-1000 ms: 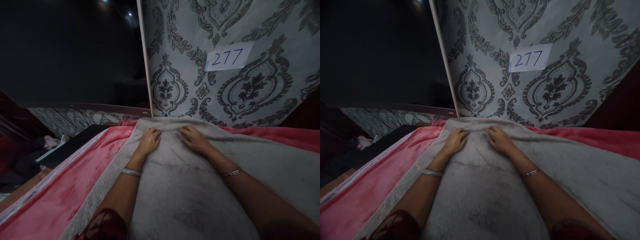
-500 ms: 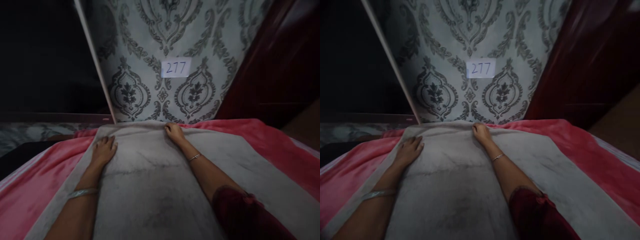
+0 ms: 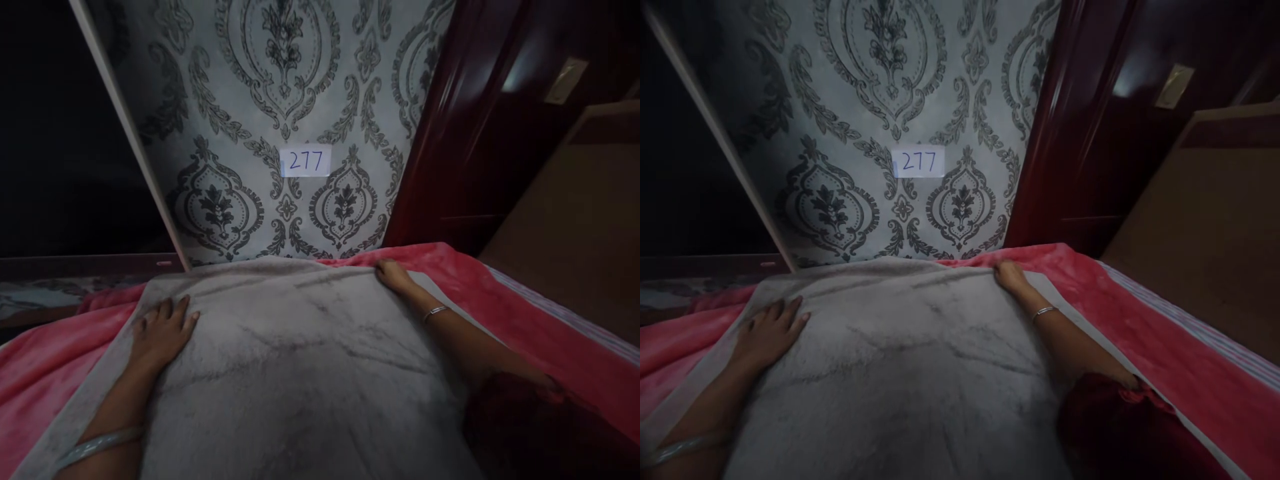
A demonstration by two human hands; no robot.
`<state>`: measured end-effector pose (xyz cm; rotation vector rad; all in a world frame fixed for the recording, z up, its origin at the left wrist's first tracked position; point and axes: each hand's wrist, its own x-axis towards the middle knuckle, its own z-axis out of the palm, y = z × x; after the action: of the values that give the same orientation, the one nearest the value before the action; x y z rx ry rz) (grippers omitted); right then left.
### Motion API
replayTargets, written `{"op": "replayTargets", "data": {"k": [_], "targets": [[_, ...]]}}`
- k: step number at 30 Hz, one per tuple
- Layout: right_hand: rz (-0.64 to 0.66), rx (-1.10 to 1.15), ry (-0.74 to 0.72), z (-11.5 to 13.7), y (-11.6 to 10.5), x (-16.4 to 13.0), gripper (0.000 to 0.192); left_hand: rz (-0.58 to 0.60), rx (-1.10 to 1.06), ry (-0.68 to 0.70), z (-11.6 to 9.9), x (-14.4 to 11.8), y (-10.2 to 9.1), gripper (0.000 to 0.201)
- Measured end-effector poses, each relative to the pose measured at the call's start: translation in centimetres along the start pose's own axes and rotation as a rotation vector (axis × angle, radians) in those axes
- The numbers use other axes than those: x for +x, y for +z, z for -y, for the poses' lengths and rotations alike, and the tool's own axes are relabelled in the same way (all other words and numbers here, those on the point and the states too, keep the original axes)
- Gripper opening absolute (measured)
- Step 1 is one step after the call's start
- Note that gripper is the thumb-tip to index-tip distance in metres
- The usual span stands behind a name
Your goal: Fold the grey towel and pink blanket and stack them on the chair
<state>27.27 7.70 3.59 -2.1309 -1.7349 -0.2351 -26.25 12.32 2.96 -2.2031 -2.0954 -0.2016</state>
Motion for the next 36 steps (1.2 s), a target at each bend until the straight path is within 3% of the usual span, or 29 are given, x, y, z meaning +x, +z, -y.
{"op": "replayTargets", "data": {"k": [3,6,8,10,14,16,21,27,34,36], "targets": [[-0.108,-0.033,-0.123,-0.8,-0.9,-3.5,0.027,-0.012,-0.007,-0.010,-0.1,0.0,-0.2,0.072],[-0.192,-0.063,-0.330,-0.6,-1.2,-9.0,0.029,-0.002,0.030,-0.018,-0.1,0.1,-0.2,0.070],[-0.118,-0.031,-0.425,-0.2,-1.1,-12.3,0.028,0.025,0.068,-0.032,-0.2,0.2,-0.1,0.069],[-0.033,0.052,-0.399,0.0,-1.1,-14.1,0.025,0.038,0.096,-0.047,-0.2,0.3,-0.1,0.069],[-0.060,0.169,-0.018,-1.1,-1.6,-13.5,0.023,0.028,0.097,-0.048,-0.4,0.4,-0.2,0.072],[-0.022,0.150,0.082,-2.2,-2.0,-12.7,0.030,0.012,0.089,-0.045,-0.5,0.4,-0.3,0.072],[0.039,-0.013,0.097,-4.0,-3.2,-12.8,0.042,0.001,0.072,-0.051,-0.5,0.4,-0.3,0.070],[0.140,-0.124,0.268,-5.2,-4.2,-11.9,0.032,0.015,0.081,-0.064,-0.3,0.6,-0.1,0.069],[0.170,0.039,0.235,-6.0,-4.8,-10.7,0.005,0.010,0.066,-0.047,-0.7,0.3,-0.5,0.068],[0.172,0.063,0.233,-5.8,-5.4,-10.6,0.006,0.029,0.073,-0.054,-0.8,0.2,-0.6,0.070]]}}
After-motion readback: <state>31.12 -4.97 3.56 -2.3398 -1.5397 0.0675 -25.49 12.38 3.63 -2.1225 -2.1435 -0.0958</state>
